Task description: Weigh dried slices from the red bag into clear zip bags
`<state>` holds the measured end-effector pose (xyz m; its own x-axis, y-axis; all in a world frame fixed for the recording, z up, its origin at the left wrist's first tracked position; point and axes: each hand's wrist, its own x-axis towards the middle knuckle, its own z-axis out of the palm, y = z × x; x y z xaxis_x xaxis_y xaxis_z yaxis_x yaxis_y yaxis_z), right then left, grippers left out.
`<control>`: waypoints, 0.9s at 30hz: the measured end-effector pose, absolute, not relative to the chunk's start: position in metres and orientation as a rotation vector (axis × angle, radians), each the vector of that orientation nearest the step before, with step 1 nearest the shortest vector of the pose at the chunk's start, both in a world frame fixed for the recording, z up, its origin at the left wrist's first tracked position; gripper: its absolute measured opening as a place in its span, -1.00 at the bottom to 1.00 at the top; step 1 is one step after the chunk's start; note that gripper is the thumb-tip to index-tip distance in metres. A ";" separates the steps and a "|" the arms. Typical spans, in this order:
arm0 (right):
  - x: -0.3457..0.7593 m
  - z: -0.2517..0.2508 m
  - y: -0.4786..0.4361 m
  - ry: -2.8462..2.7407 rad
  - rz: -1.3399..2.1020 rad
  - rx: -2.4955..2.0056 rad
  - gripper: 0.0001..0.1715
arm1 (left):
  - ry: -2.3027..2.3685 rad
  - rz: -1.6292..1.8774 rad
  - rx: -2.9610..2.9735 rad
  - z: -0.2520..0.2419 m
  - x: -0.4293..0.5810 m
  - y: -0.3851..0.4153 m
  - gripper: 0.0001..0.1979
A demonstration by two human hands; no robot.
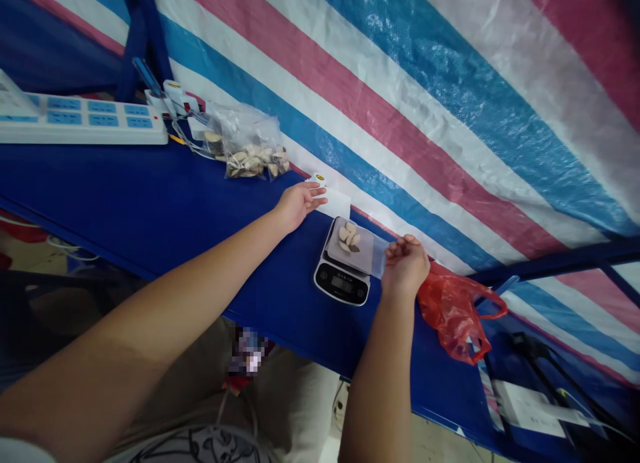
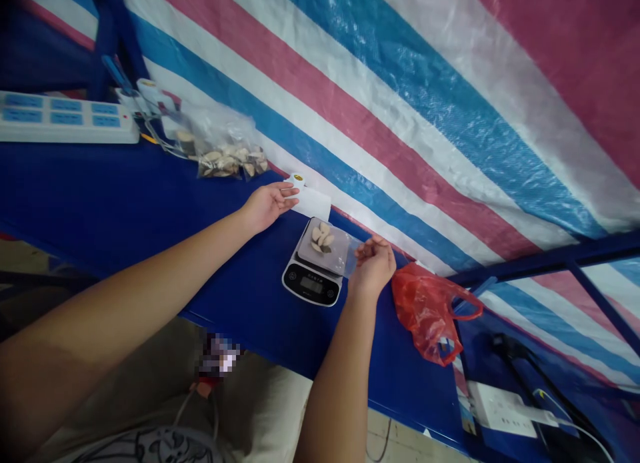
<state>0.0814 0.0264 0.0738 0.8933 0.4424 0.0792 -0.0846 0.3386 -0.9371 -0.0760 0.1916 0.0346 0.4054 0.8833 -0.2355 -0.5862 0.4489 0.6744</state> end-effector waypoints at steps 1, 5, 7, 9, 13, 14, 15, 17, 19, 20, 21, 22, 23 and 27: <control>0.085 0.073 0.025 -0.331 0.333 -1.191 -0.81 | 0.634 1.012 0.549 0.033 -0.076 0.193 -0.60; 0.093 0.069 0.023 -0.333 0.320 -1.185 -0.88 | 0.627 1.076 0.589 0.029 -0.074 0.194 -0.58; 0.093 0.068 0.023 -0.347 0.317 -1.192 -0.89 | 0.641 1.074 0.605 0.027 -0.073 0.194 -0.61; 0.092 0.068 0.024 -0.358 0.299 -1.212 -0.89 | 0.663 1.069 0.625 0.026 -0.073 0.195 -0.64; 0.090 0.071 0.024 -0.358 0.198 -1.236 -0.87 | 0.686 1.059 0.659 0.024 -0.072 0.196 -0.68; 0.090 0.072 0.023 -0.354 0.168 -1.236 -0.89 | 0.683 1.062 0.670 0.023 -0.072 0.197 -0.70; 0.090 0.074 0.022 -0.347 0.140 -1.237 -0.91 | 0.679 1.066 0.686 0.022 -0.071 0.197 -0.72; 0.091 0.077 0.019 -0.326 0.086 -1.236 -0.96 | 0.672 1.067 0.734 0.020 -0.071 0.198 -0.75; 0.094 0.081 0.014 -0.294 0.029 -1.238 -0.96 | 0.679 1.051 0.787 0.017 -0.070 0.198 -0.76; 0.097 0.082 0.011 -0.277 -0.001 -1.241 -0.95 | 0.684 1.041 0.805 0.017 -0.070 0.198 -0.76; 0.101 0.083 0.007 -0.259 -0.029 -1.247 -0.94 | 0.687 1.033 0.817 0.016 -0.070 0.198 -0.75; 0.105 0.083 0.004 -0.243 -0.054 -1.256 -0.93 | 0.687 1.027 0.823 0.015 -0.070 0.198 -0.75; 0.110 0.082 0.000 -0.229 -0.073 -1.270 -0.91 | 0.684 1.025 0.825 0.015 -0.071 0.198 -0.74; 0.129 0.076 -0.010 -0.215 -0.080 -1.376 -0.86 | 0.684 1.025 0.842 0.016 -0.071 0.197 -0.71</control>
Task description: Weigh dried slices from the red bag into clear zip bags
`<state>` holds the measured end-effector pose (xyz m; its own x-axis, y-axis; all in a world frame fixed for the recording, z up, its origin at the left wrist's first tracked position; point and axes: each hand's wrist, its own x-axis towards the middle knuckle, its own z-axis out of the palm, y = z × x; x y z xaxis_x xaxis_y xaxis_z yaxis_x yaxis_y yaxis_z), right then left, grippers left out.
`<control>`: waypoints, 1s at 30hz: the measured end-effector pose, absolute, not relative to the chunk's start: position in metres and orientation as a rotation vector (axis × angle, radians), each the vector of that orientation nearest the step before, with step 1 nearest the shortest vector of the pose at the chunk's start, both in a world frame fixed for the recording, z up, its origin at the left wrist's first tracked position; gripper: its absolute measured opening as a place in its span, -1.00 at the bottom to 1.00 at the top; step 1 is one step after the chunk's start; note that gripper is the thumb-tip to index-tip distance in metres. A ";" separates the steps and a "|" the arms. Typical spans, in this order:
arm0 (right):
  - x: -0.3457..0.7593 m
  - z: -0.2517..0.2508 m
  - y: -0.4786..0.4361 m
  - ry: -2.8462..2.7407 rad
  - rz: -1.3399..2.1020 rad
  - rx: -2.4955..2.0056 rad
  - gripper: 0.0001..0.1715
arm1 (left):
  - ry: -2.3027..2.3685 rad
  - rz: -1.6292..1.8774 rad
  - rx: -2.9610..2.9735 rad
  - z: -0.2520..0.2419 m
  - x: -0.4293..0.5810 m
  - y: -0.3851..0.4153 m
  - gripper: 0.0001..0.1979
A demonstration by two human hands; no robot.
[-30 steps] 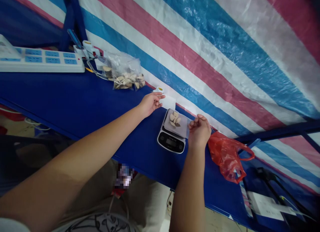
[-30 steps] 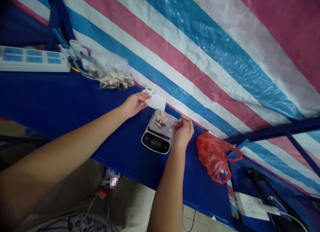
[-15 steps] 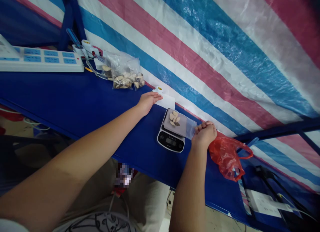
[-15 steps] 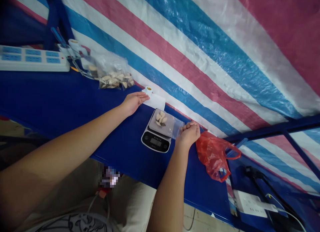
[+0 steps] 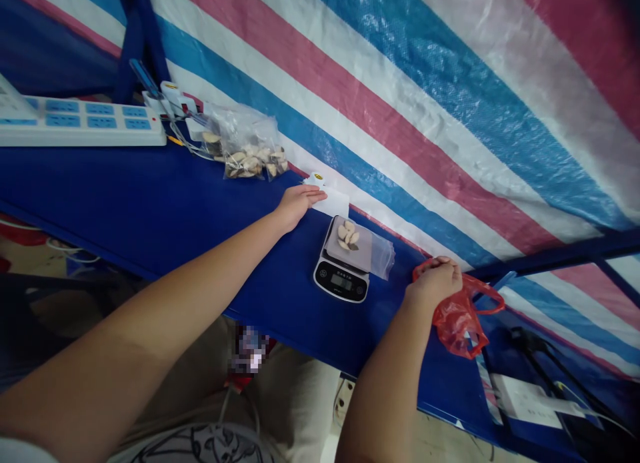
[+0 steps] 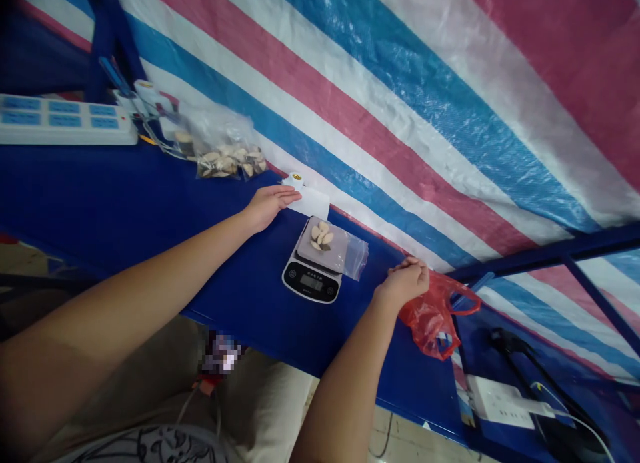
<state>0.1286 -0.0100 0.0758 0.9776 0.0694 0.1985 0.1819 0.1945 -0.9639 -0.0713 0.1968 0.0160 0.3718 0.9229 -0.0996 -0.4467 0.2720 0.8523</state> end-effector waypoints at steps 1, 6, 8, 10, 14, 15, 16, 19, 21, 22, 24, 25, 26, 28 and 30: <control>0.132 0.073 -0.011 -0.223 -0.073 -1.416 -0.85 | 0.687 1.023 0.846 0.016 -0.071 0.196 -0.70; 0.140 0.061 -0.010 -0.320 0.033 -1.653 -0.95 | 0.669 1.017 0.847 0.018 -0.072 0.193 -0.76; 0.139 0.059 -0.009 -0.383 0.126 -1.720 -0.91 | 0.673 1.005 0.856 0.017 -0.072 0.192 -0.74; 0.135 0.058 -0.007 -0.446 0.201 -1.756 -0.80 | 0.695 0.988 0.868 0.017 -0.072 0.192 -0.71; 0.122 0.060 -0.005 -0.575 0.335 -1.729 -0.68 | 0.723 0.953 0.880 0.015 -0.071 0.192 -0.69; 0.118 0.061 -0.003 -0.608 0.384 -1.701 -0.65 | 0.719 0.951 0.879 0.015 -0.071 0.192 -0.69; 0.115 0.062 -0.002 -0.637 0.430 -1.670 -0.63 | 0.713 0.951 0.879 0.014 -0.071 0.192 -0.69; 0.105 0.064 0.002 -0.693 0.505 -1.588 -0.63 | 0.727 0.957 0.914 0.013 -0.070 0.192 -0.70; 0.101 0.067 0.003 -0.716 0.482 -1.525 -0.64 | 0.766 0.963 0.964 0.012 -0.068 0.193 -0.72; 0.099 0.069 0.004 -0.736 0.449 -1.494 -0.62 | 0.786 0.968 0.988 0.011 -0.068 0.194 -0.74; 0.095 0.079 0.005 -0.806 0.342 -1.446 -0.60 | 0.814 0.977 1.036 0.009 -0.066 0.194 -0.77; 0.093 0.086 0.007 -0.862 0.279 -1.435 -0.61 | 0.823 0.979 1.066 0.008 -0.065 0.195 -0.78; 0.091 0.095 0.010 -0.934 0.217 -1.435 -0.63 | 0.832 0.981 1.104 0.007 -0.064 0.195 -0.79; 0.087 0.117 0.019 -1.115 0.092 -1.431 -0.67 | 0.841 0.982 1.205 0.005 -0.062 0.194 -0.83; 0.082 0.143 0.035 -1.329 -0.018 -1.409 -0.72 | 0.832 0.986 1.326 0.004 -0.062 0.191 -0.85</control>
<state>0.0815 0.0351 0.1431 0.3603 0.6695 0.6496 0.6867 0.2810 -0.6705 -0.0618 0.1913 0.0036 0.3801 0.9233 0.0549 -0.1013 -0.0174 0.9947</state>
